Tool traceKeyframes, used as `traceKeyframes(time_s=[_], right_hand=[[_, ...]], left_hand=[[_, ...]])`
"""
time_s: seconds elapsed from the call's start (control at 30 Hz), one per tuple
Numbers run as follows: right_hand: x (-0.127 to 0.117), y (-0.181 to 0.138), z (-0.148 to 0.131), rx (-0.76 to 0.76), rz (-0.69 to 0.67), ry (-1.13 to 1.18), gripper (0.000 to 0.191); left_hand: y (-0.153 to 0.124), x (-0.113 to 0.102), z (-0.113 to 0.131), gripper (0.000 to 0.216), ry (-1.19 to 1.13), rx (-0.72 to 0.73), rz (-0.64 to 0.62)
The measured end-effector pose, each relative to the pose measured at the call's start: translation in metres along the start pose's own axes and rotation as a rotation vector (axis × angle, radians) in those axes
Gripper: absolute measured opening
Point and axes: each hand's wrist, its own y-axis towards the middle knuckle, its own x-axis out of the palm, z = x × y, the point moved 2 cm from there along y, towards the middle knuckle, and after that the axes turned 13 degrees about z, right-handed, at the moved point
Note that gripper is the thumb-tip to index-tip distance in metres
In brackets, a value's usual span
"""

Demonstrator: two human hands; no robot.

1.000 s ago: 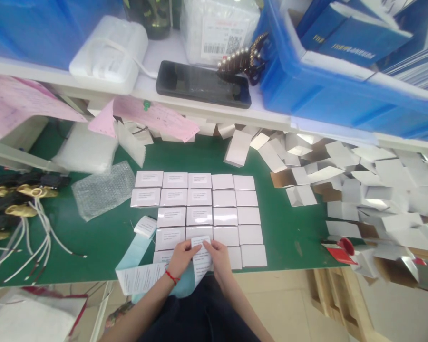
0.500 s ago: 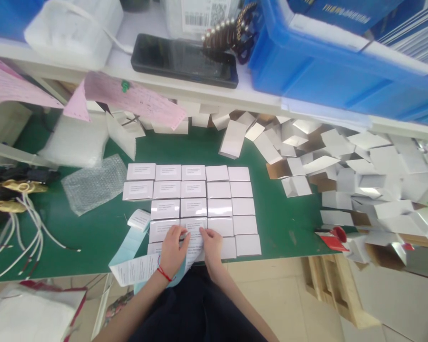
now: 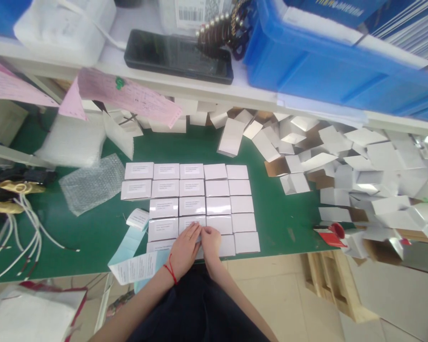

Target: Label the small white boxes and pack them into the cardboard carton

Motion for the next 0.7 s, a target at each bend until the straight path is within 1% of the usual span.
traceKeyframes(time_s=[0.2,0.37,0.5,0.6,0.7], right_hand=[[0.0,0.0,0.0,-0.035,0.008,-0.006,0.03],[-0.001,0.001,0.001,-0.052,0.008,-0.027,0.031],[0.0,0.001,0.001,-0.047,0.003,-0.04,0.028],[-0.001,0.0,-0.001,-0.041,0.005,-0.051,0.03],[-0.003,0.001,-0.005,-0.033,0.008,-0.04,0.033]], left_hand=[[0.002,0.001,0.0,0.05,0.003,0.009,-0.007],[0.007,0.009,-0.001,0.056,0.002,0.058,-0.018],[0.013,0.014,0.0,0.059,-0.006,0.095,-0.036],[0.013,0.01,-0.001,0.056,0.027,0.088,-0.029],[0.006,-0.001,-0.008,0.05,0.104,0.061,0.002]])
